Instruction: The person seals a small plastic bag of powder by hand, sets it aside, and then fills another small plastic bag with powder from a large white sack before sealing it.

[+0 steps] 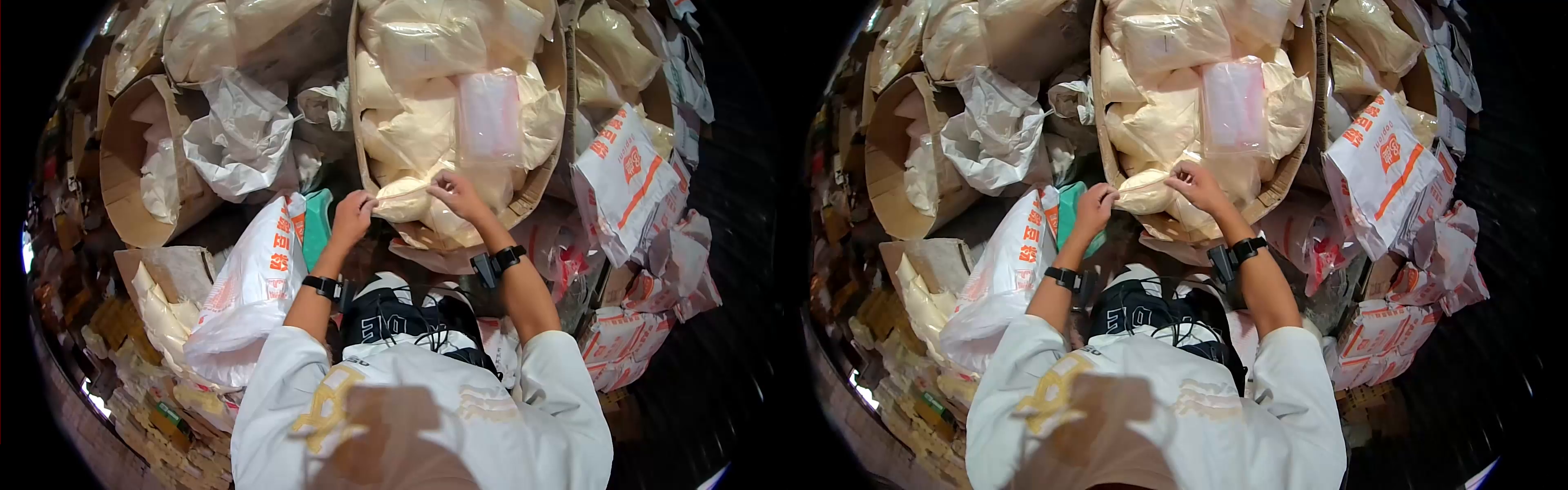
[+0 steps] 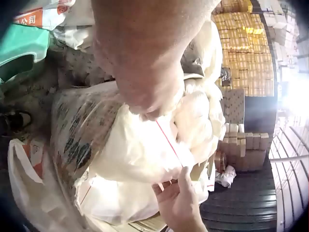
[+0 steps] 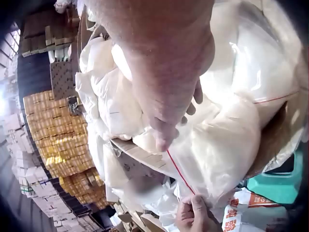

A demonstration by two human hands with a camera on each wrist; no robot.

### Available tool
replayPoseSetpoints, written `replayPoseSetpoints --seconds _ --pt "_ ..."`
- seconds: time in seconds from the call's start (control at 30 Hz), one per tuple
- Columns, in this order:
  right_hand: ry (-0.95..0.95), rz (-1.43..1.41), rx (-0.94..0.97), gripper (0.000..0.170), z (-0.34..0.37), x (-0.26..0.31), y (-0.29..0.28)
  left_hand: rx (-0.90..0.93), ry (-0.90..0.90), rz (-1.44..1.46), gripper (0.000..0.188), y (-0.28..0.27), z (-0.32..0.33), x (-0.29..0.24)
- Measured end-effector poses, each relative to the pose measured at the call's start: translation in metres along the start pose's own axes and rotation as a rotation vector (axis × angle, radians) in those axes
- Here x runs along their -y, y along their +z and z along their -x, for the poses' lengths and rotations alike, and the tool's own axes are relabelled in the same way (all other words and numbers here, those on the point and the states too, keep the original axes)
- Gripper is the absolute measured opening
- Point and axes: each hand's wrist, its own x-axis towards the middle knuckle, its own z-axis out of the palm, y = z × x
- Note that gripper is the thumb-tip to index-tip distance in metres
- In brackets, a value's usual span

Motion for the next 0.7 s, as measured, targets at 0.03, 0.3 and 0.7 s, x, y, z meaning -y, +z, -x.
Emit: replayPoseSetpoints --seconds 0.03,0.3,0.7 --pt "-0.062 0.064 0.019 0.023 0.000 0.013 -0.002 0.007 0.027 -0.011 0.012 -0.002 -0.001 0.004" --pt "-0.101 0.005 0.098 0.019 -0.014 0.023 0.010 0.012 -0.149 0.146 0.014 -0.004 0.003 0.008" --pt "0.009 -0.278 -0.020 0.018 -0.010 -0.006 0.009 0.035 0.113 -0.086 0.025 0.027 -0.031 -0.054"
